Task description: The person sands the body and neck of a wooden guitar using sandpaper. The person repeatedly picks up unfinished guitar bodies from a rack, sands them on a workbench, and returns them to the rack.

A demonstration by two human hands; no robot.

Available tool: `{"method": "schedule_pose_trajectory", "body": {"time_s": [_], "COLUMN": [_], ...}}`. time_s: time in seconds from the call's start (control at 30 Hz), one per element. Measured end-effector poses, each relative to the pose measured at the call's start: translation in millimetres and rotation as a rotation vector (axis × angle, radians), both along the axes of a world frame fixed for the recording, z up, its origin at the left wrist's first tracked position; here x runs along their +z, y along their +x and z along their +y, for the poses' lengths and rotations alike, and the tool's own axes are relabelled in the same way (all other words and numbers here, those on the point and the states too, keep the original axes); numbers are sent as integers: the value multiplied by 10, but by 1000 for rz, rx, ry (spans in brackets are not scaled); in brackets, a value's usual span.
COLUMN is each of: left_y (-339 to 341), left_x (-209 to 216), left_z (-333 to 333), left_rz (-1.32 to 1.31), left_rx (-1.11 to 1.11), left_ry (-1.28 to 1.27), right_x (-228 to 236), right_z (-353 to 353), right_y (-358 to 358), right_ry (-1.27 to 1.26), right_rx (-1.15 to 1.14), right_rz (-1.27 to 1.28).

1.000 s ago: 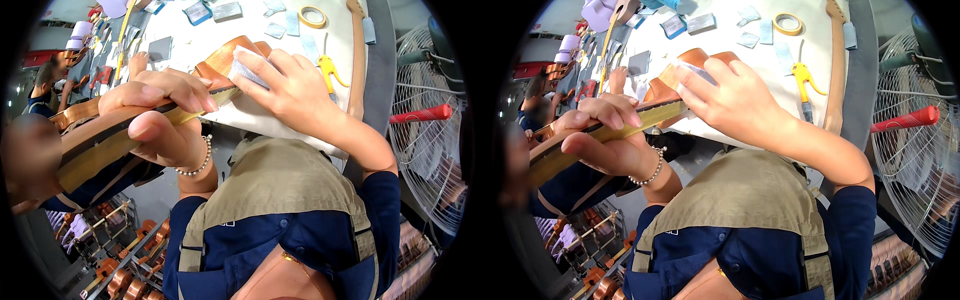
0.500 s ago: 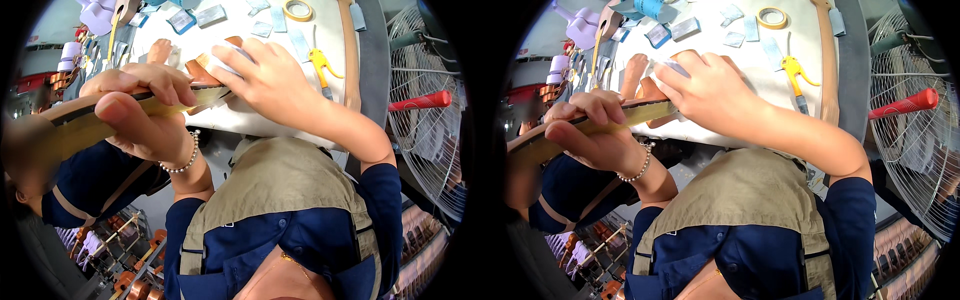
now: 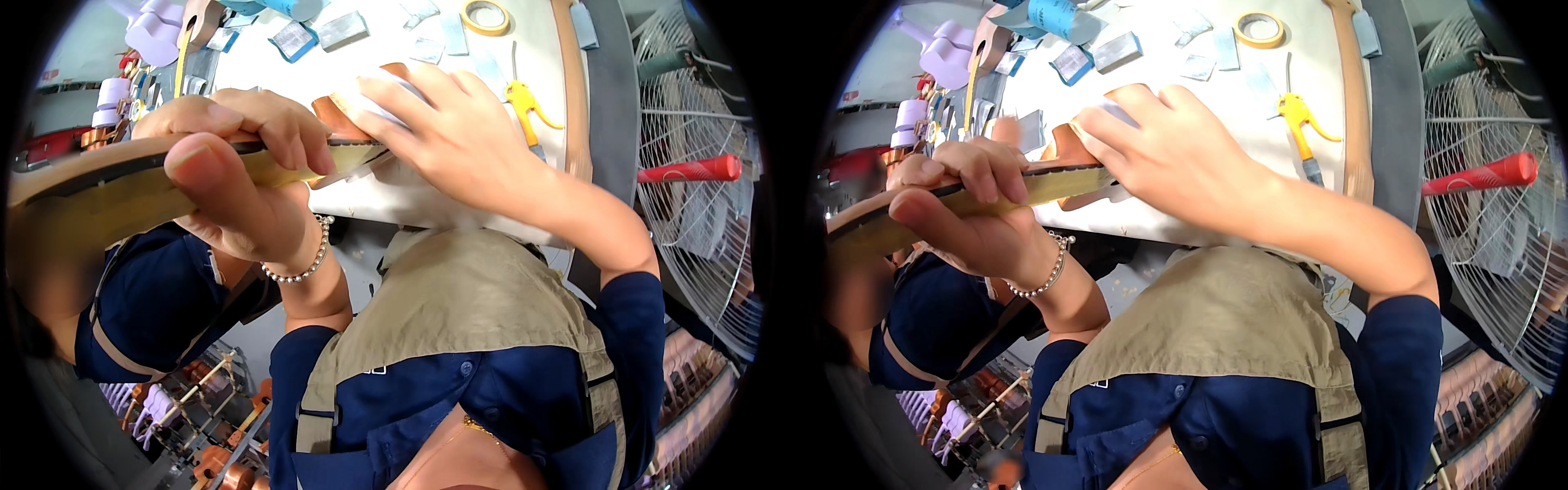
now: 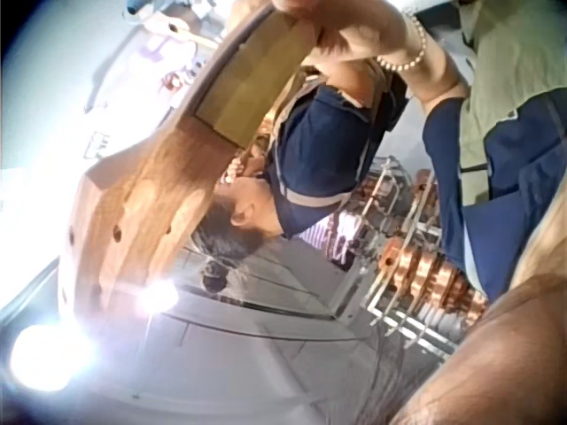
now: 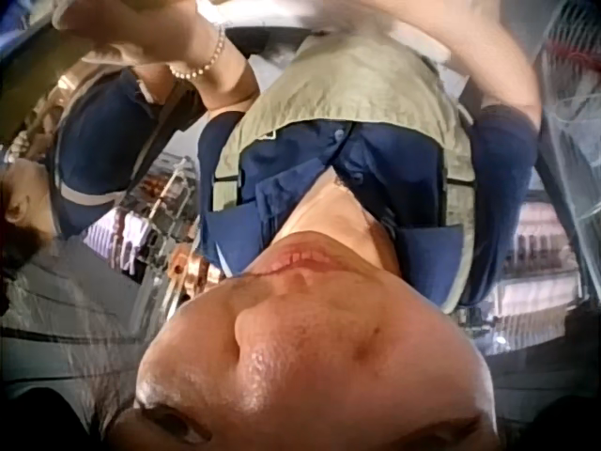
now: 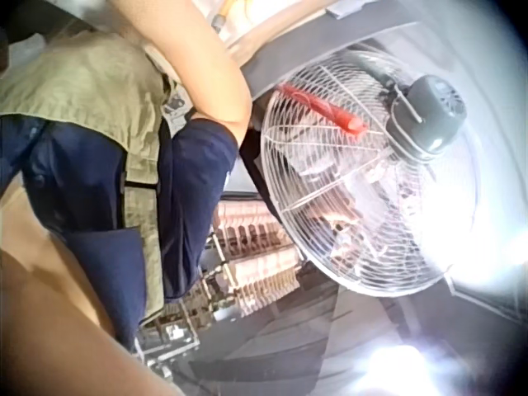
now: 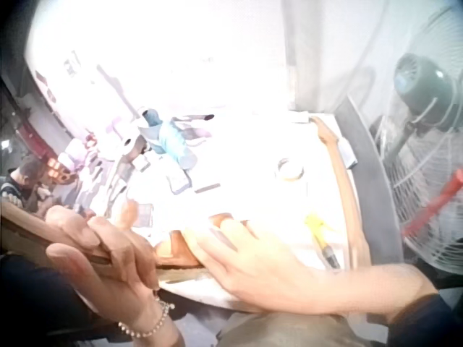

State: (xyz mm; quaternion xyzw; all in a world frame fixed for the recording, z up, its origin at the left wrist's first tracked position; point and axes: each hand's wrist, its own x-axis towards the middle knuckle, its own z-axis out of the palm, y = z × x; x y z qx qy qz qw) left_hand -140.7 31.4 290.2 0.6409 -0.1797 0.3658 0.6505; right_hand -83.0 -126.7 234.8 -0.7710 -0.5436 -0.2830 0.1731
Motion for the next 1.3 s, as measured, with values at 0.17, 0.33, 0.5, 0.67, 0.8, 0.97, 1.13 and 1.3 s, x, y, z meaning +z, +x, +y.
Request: {"method": "schedule_pose_trajectory", "body": {"time_s": [0.17,0.33,0.5,0.67,0.8,0.97,1.13,1.3], "left_y": [0,15,29,70,83,52,76,72], "left_x": [56,79,24,23,20,1,14,-8], "left_z": [94,14,29,-58,-76,37,26,-55], "left_rz": [91,129,65,-35,-68,-19,-7,-27], "left_rx": [-8,27,-10,19,-23,-76,-144,57], "left_ry": [157,220,127,54,-22,-26,-33,-6], "right_x": [-60,-49,68,39,-50,-71,-57,-121], "right_z": [-32,46,-340,-276,-80,-50,47,-10], "right_y": [-30,39,-83,-99,-97,-114,-64,-174], "right_ry": [45,53,-35,126,59,50,91,22], "right_rx": [-13,-43,55,-35,-60,-66,-74,-153], "right_rz": [-42,7,319,344,183,172,202,126]}}
